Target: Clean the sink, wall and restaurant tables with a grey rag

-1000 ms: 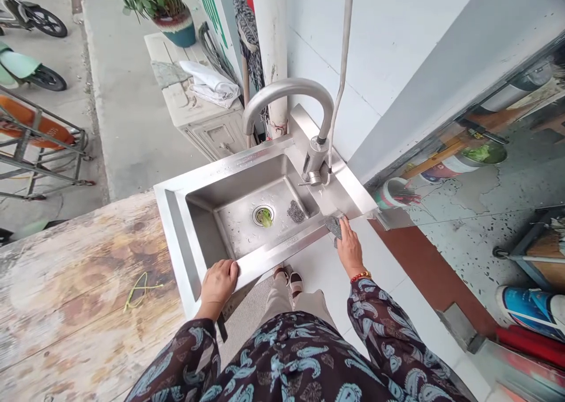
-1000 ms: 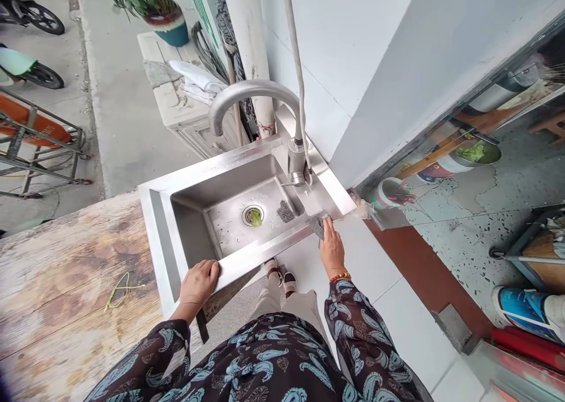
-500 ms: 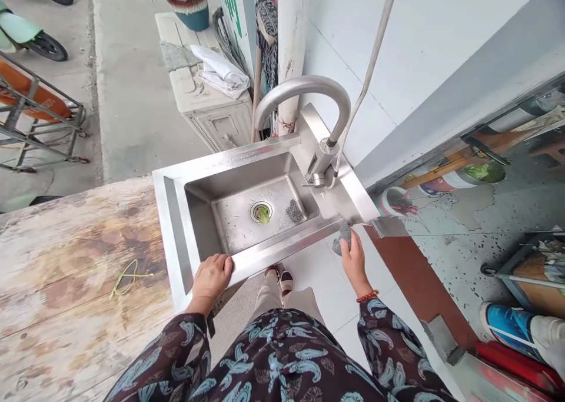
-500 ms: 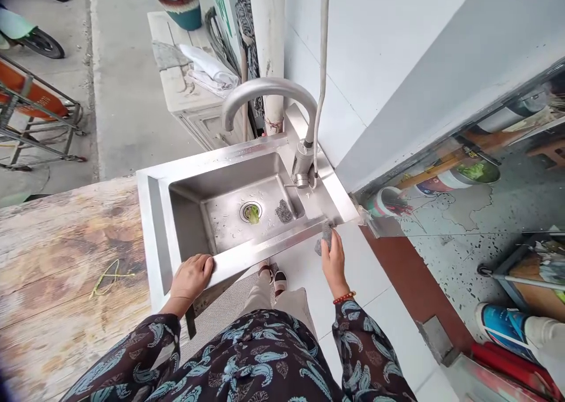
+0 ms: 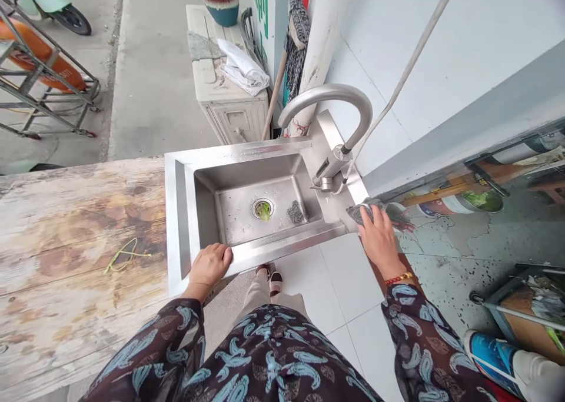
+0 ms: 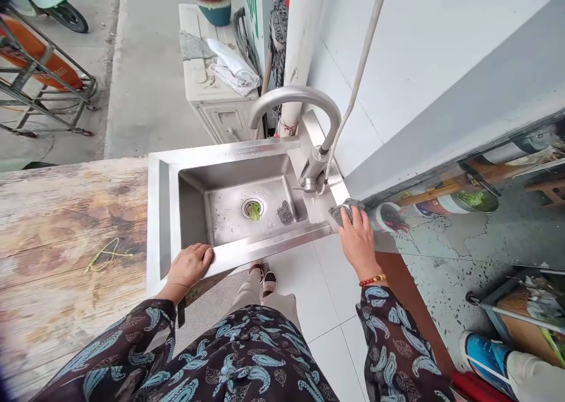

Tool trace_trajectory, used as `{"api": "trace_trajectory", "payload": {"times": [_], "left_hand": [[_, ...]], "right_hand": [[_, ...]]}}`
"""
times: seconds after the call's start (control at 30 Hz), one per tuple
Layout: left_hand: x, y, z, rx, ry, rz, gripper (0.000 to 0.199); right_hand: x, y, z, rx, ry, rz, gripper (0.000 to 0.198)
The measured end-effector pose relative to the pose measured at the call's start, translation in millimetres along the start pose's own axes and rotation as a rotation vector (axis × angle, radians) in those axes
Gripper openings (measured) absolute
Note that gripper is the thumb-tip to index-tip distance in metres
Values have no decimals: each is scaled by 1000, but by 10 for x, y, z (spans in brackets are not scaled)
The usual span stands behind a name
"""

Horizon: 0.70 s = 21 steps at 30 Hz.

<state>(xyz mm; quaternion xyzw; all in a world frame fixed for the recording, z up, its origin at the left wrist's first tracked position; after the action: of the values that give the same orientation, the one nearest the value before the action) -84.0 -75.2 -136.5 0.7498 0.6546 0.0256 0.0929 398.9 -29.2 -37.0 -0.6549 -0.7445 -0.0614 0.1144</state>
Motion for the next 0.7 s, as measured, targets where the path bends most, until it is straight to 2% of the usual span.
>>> {"api": "trace_trajectory", "payload": {"times": [0.07, 0.13, 0.2, 0.27, 0.37, 0.53, 0.7], "left_hand": [[0, 20, -8, -15, 2, -16, 37], [1, 37, -11, -7, -2, -26, 38], [1, 51, -11, 1, -7, -30, 39], [-2, 63, -16, -7, 0, -33, 39], [-19, 72, -30, -33, 16, -45, 39], [-60, 49, -1, -105, 40, -36, 37], [-75, 4, 73, -81, 65, -49, 37]], "right_hand": [[268, 6, 125, -39, -47, -16, 49], [570, 33, 239, -9, -64, 29, 54], [817, 119, 323, 82, -68, 138, 60], [911, 243, 366, 197, -86, 249, 60], [708, 380, 349, 351, -102, 342, 45], [192, 347, 321, 570, 46, 519, 44], [253, 303, 471, 825, 207, 717, 43]]}}
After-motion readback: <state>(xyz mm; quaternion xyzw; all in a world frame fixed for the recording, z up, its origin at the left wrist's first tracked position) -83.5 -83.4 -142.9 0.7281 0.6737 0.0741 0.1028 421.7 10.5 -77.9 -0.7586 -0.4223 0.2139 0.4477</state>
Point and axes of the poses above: each hand's wrist, its own x-axis towards the middle knuckle, its own z-axis out of the palm, y = z × x, the point moved 1 cm from there along x, towards the middle knuckle, and after that the axes turned 5 degrees about -x, right-handed, at the moved point
